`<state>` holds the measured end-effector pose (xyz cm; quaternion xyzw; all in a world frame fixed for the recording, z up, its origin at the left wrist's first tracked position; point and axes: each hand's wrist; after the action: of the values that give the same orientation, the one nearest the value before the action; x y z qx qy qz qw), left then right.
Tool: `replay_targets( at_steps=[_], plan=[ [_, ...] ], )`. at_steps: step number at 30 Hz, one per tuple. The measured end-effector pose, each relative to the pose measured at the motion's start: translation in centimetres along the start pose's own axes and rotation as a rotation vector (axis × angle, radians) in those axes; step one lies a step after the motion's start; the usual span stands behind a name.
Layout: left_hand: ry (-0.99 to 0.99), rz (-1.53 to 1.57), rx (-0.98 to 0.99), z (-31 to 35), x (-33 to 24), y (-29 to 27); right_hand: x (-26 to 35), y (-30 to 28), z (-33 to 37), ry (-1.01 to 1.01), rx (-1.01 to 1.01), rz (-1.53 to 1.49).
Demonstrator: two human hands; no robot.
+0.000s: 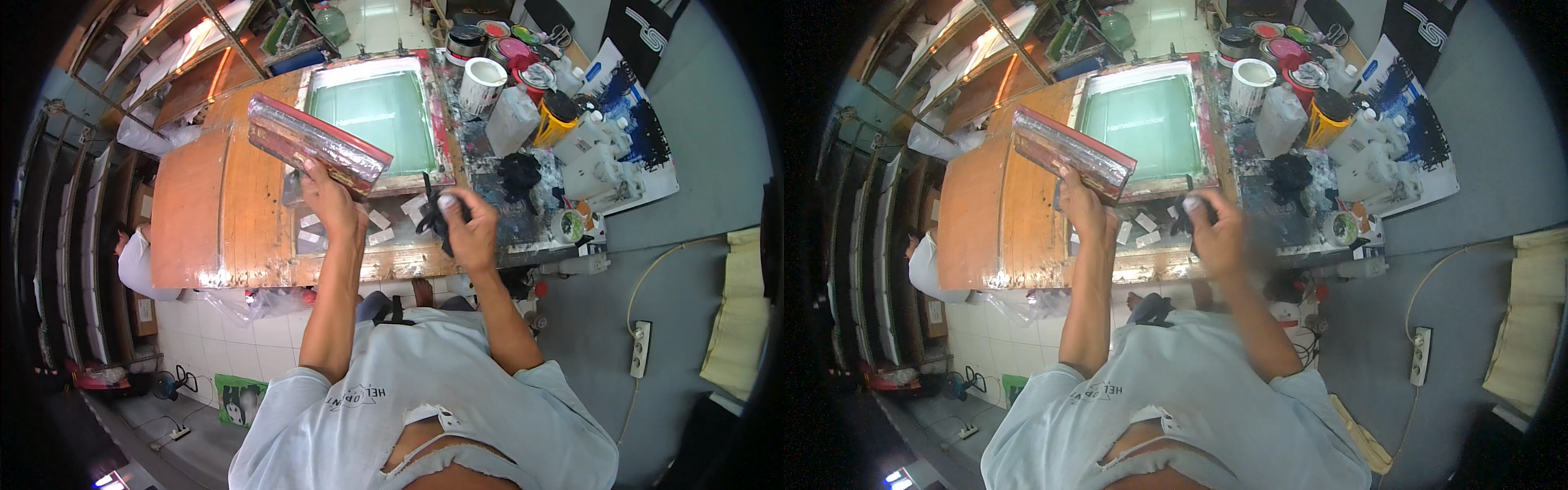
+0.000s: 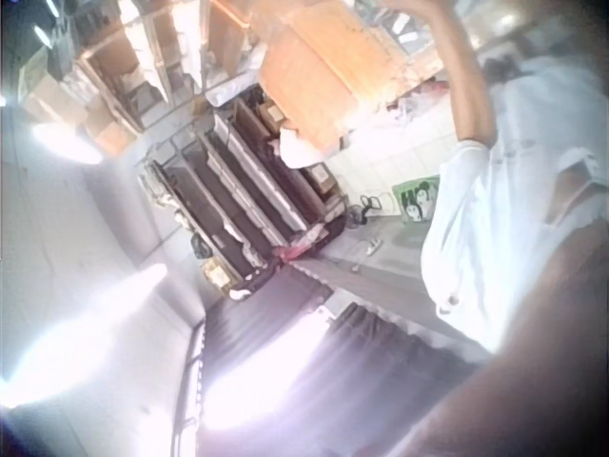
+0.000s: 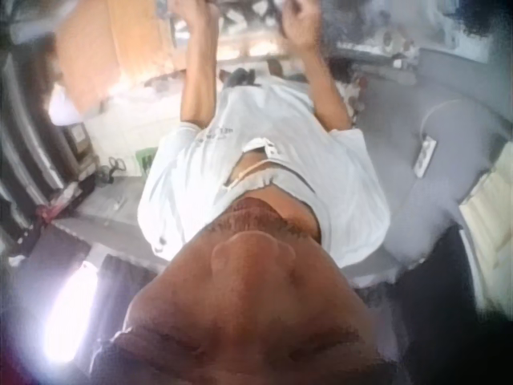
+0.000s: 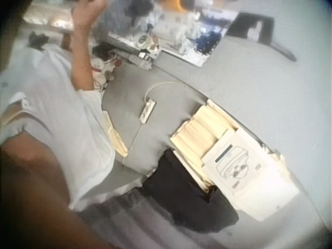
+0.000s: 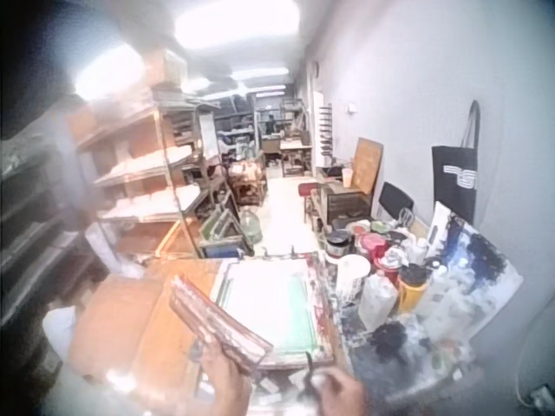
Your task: The person cleans a screen printing squeegee using a black cloth, wiping the rubber blade and wooden handle thoroughly. They then wipe the surface of the screen printing frame and adjust the clamps on the frame.
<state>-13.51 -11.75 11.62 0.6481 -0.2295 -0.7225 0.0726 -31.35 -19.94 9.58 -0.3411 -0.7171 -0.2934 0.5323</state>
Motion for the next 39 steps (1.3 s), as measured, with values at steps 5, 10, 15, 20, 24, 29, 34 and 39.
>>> replay_targets(
  at_steps=[5,10,15,20,24,29,34,39],
  plan=[
    [-0.029,0.132,0.136,2.8,0.3,1.3,3.0,4.5,-3.9,-0.165,-0.060,-0.141],
    [-0.188,0.155,0.268,5.4,-0.5,0.6,4.0,4.1,-5.4,-0.151,-0.115,-0.047],
    [-0.360,0.212,0.344,5.0,-2.5,-0.6,4.0,2.5,-6.2,-0.119,-0.151,0.062],
    [-0.180,0.070,0.301,3.2,-2.0,-3.0,2.2,1.6,-6.5,-0.211,-0.297,0.168],
    [0.045,-0.061,0.214,2.4,-2.5,-2.5,2.9,-2.6,-8.7,-0.027,-0.321,0.268],
    [0.218,-0.534,0.126,3.3,-1.3,-1.2,6.4,2.4,-11.2,-0.181,0.098,-0.237],
    [0.236,-0.752,0.150,5.2,-0.9,0.8,6.5,7.1,-12.9,-0.541,0.058,0.188],
    [0.314,-0.876,0.151,5.0,-0.5,0.6,3.3,7.6,-10.7,-0.603,-0.030,0.396]
  ],
)
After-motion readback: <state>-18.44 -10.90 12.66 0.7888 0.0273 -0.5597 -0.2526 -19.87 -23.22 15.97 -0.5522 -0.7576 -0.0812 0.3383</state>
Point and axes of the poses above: each hand's wrist, its own z-axis away from the middle knuckle, its own y-axis out of the palm, x = y × z, and after that the axes turned 13 degrees about -z, right-handed
